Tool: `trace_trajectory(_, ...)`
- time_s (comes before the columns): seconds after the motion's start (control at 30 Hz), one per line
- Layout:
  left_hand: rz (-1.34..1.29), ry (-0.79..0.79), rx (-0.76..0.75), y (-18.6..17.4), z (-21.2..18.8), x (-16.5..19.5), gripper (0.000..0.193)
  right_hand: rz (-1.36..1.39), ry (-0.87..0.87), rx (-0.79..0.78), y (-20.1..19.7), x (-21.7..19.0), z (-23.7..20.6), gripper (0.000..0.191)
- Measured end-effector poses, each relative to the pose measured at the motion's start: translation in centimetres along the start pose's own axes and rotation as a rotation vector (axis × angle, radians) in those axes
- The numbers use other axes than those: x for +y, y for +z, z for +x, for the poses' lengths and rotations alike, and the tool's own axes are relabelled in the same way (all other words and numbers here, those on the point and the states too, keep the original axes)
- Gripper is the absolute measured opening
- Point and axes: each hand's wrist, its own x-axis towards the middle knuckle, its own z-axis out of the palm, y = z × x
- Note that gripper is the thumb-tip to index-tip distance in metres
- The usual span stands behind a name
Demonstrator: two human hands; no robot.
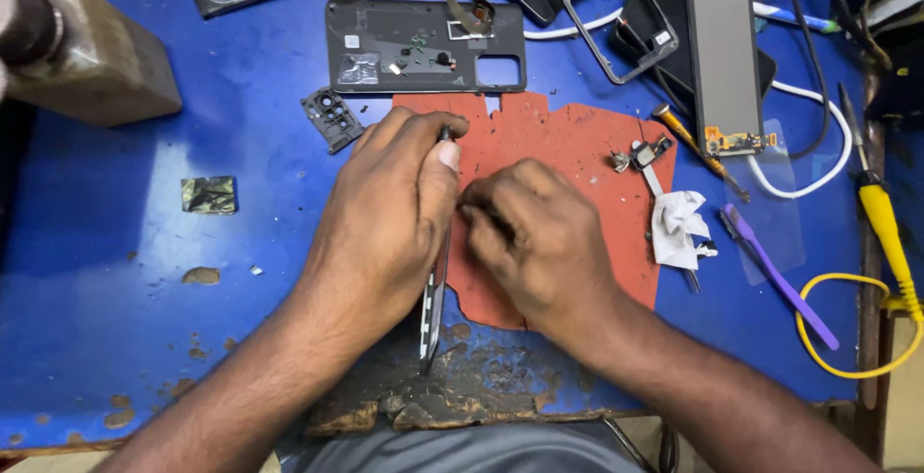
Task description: The person works at a repair bench on a disassembled smartphone. They peel a protective film from a replacement screen assembly, clean the flex connector and frame edges with a brush and tissue, then align and press the new screen into the phone frame and continue cleaning the assembled phone.
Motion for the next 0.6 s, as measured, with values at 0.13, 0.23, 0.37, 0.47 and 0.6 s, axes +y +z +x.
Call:
trace_trajectory(0.13,-0.037,-0.032,-0.011,-0.2,-0.1,0.0,0.027,0.001,-0.013,-0.001,0.1,-0.3,-0.8,0.016)
trace_trajectory(0.23,-0.039,-0.039,-0.019,-0.3,0.0,0.0,0.027,0.022,0.087,-0.015,0.4,-0.1,-0.6,0.015)
trace_trajectory(0.37,-0.03,-0.003,-0.004,-0.3,0.0,-0.2,0.027,-0.001,0.028,-0.003,0.4,-0.4,-0.7,0.016)
trace_trajectory(0.47,-0.015,-0.013,-0.004,-0.3,-0.1,-0.2,0.027,-0.017,-0.003,-0.004,0.3,-1.0,-1.3,0.014)
trace_trajectory(0.6,-0.033,-0.032,-0.02,-0.4,-0.1,-0.1,0.027,-0.008,0.032,-0.004,0.4,-0.8,-1.5,0.015)
